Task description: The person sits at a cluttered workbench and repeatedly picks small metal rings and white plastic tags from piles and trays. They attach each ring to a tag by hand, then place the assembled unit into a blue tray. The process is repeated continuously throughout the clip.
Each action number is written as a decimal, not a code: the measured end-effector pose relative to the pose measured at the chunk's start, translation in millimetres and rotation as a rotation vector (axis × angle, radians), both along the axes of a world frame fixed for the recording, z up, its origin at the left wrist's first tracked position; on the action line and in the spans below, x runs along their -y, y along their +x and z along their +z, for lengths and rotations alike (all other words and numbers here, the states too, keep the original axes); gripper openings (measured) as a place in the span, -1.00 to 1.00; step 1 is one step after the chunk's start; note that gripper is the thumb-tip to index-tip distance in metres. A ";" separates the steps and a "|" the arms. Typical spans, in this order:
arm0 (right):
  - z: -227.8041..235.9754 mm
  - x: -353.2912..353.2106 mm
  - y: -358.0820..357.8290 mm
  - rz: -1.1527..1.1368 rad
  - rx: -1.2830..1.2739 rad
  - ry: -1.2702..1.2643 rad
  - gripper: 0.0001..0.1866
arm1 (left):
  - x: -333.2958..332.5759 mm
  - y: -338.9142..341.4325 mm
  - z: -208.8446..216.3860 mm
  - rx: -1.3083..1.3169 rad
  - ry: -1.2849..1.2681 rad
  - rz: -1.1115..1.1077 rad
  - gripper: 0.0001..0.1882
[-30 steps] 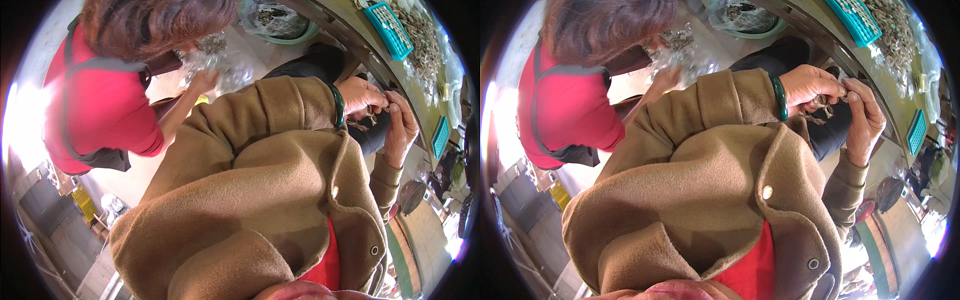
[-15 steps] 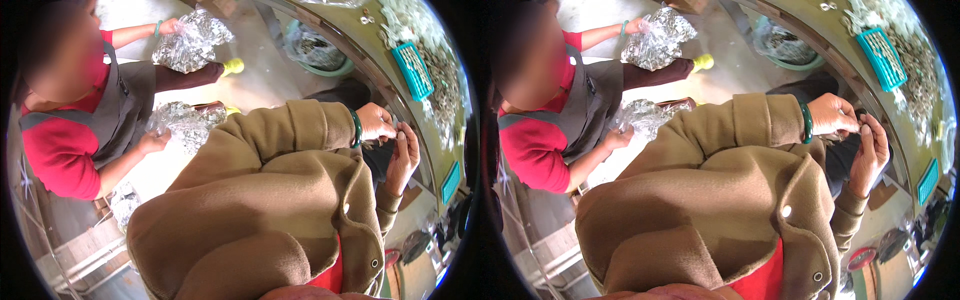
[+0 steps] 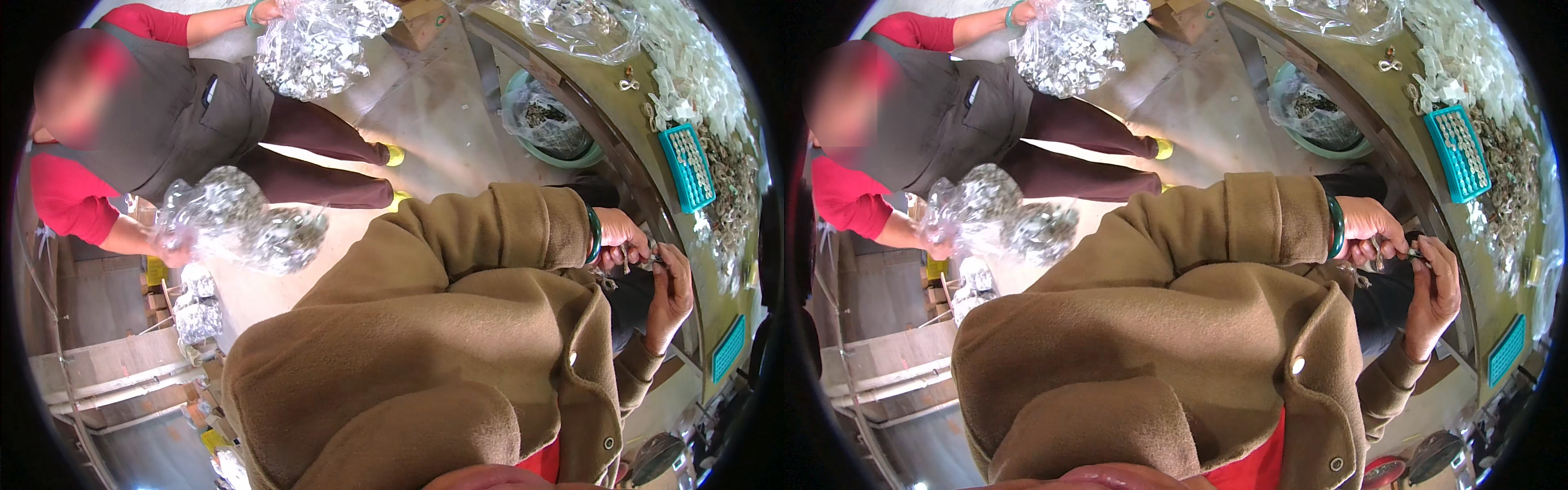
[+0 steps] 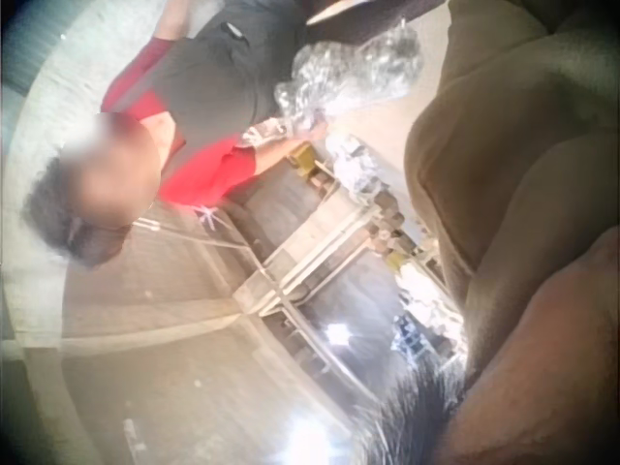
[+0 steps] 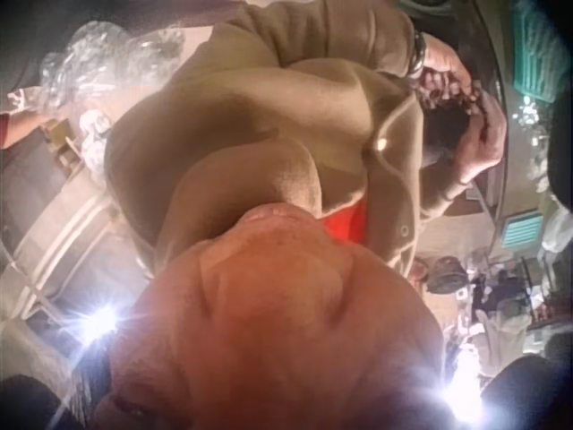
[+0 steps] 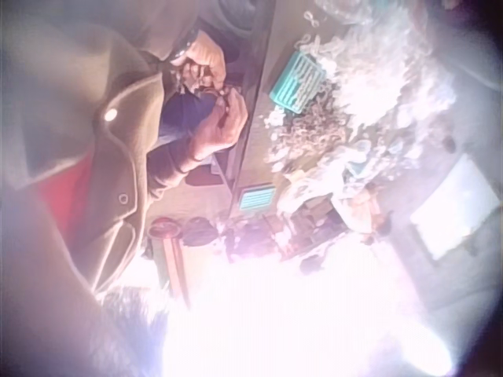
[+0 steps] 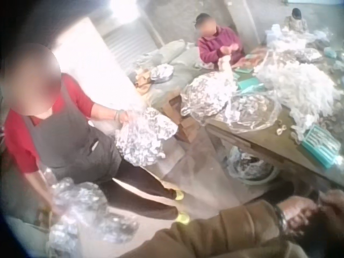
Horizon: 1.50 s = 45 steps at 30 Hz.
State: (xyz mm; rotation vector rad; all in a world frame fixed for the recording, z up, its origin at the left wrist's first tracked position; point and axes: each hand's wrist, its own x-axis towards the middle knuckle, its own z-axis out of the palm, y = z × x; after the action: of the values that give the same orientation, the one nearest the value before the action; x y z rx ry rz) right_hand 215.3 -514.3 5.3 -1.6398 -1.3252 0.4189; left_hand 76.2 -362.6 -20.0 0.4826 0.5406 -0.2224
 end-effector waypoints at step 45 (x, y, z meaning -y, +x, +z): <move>14.5 -104.8 2.2 -0.333 -1.048 0.191 -0.92 | -181.5 59.8 27.0 0.094 1.370 0.122 -0.78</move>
State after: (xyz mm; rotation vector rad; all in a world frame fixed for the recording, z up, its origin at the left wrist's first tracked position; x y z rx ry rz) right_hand 217.5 -409.5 19.8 -1.1455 -0.2886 0.7718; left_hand 136.0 -181.1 7.0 1.7699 0.5718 0.3399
